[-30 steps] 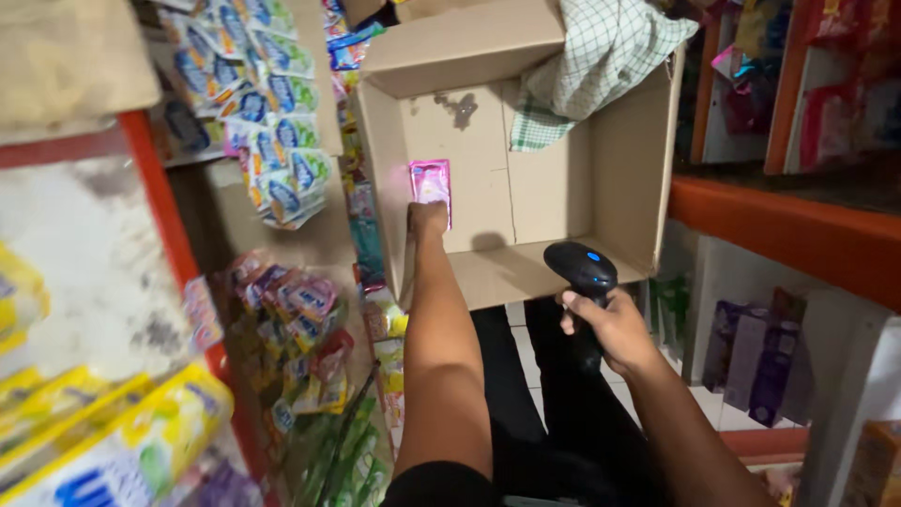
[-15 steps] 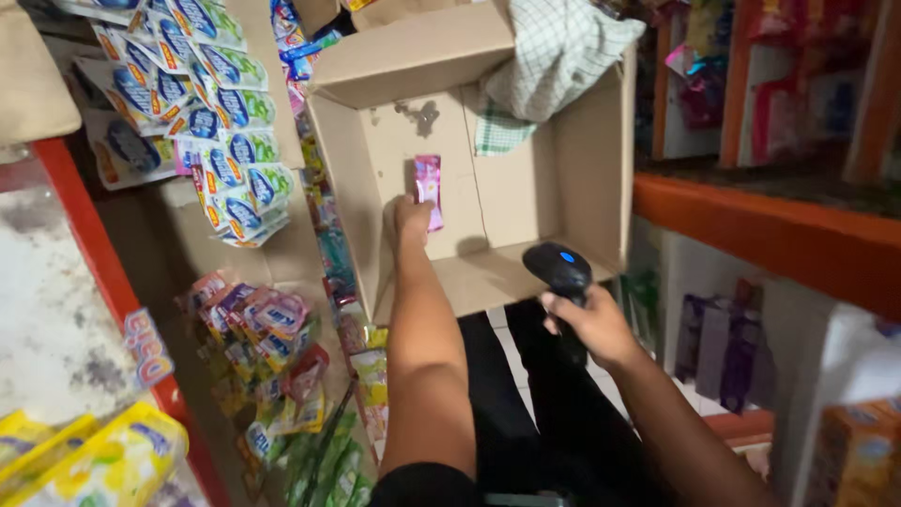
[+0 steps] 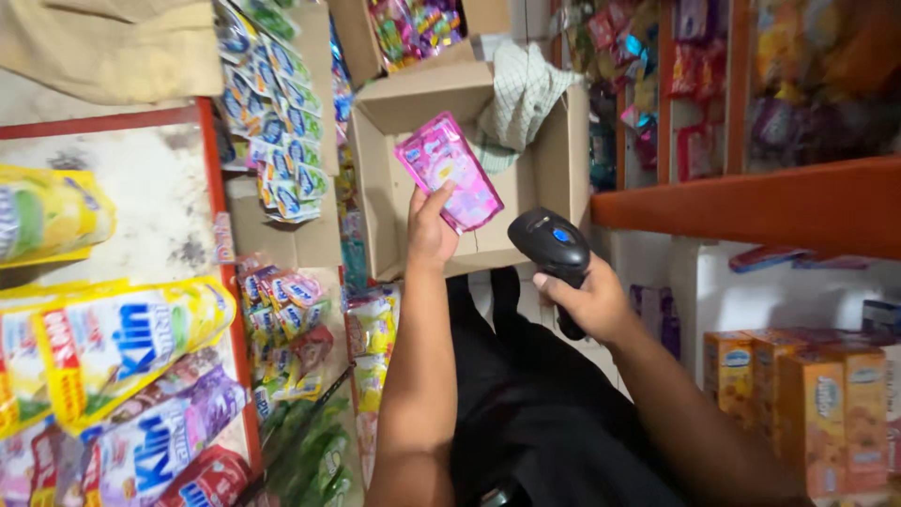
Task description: The person scans several items with a handheld scanner and places them into a cardboard box before spraying a cleaning solution on a shelf and wiping it with a cloth.
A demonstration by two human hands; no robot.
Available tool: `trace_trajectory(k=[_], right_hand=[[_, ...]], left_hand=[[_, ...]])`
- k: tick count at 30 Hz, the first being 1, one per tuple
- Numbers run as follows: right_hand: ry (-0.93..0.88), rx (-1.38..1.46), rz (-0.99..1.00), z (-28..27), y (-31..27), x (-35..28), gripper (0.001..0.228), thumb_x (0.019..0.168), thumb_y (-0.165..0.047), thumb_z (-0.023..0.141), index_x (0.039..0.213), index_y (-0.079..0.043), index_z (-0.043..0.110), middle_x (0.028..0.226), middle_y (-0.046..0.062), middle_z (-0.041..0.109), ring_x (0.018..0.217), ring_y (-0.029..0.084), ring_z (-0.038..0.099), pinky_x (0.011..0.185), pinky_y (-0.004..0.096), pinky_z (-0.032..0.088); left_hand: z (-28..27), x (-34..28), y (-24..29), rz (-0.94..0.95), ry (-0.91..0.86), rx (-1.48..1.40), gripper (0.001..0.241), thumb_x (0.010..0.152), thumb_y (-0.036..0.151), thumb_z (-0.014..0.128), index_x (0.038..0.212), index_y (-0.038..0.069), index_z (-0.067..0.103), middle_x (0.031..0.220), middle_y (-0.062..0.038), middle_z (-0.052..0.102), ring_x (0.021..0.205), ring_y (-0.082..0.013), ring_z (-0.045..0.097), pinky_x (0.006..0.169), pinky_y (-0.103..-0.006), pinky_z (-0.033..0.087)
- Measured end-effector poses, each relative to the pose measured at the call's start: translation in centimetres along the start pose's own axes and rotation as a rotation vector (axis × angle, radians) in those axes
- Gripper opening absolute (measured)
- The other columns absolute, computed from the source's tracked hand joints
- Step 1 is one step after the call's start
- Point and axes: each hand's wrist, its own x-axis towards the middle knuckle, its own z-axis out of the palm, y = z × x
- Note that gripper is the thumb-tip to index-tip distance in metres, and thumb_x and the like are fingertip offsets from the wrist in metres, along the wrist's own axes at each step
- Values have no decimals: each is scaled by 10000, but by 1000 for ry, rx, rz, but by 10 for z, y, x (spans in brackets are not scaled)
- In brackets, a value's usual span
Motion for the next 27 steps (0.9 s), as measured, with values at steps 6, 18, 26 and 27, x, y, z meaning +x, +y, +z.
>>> trace_trajectory(k=[6,18,26,27], right_hand=[[-78,-22,-39,-6,-21,-17,214,876,-56,729,1074,-5,666,868,36,686,706,140,668,655,315,572],[-255,-92,-188,12,-11,-39,235,895,-65,767,1106,-9,680,936,20,672,836,114,625,736,279,513],[-420,-219,-308,105,-4,-64,393,782,-69,831,1139,-42,666,1010,13,700,878,121,647,788,298,547],[-447,-329,-372,119,0,-72,375,804,-60,842,1137,-21,675,1024,20,698,902,121,640,816,301,543]], left_hand=[[34,-33,20,89,-96,49,372,1002,38,609,1369,-13,585,1307,-115,673,1209,-227,643,1091,-400,480],[12,-108,31,249,57,66,393,1082,243,567,1392,1,576,1333,-101,662,1232,-217,625,1098,-394,472],[13,-231,29,285,33,-364,560,1087,435,422,1456,24,512,1413,-132,609,1285,-285,602,1128,-460,450],[7,-251,35,309,-26,-402,548,1091,414,452,1466,18,508,1424,-134,607,1296,-288,601,1140,-461,447]])
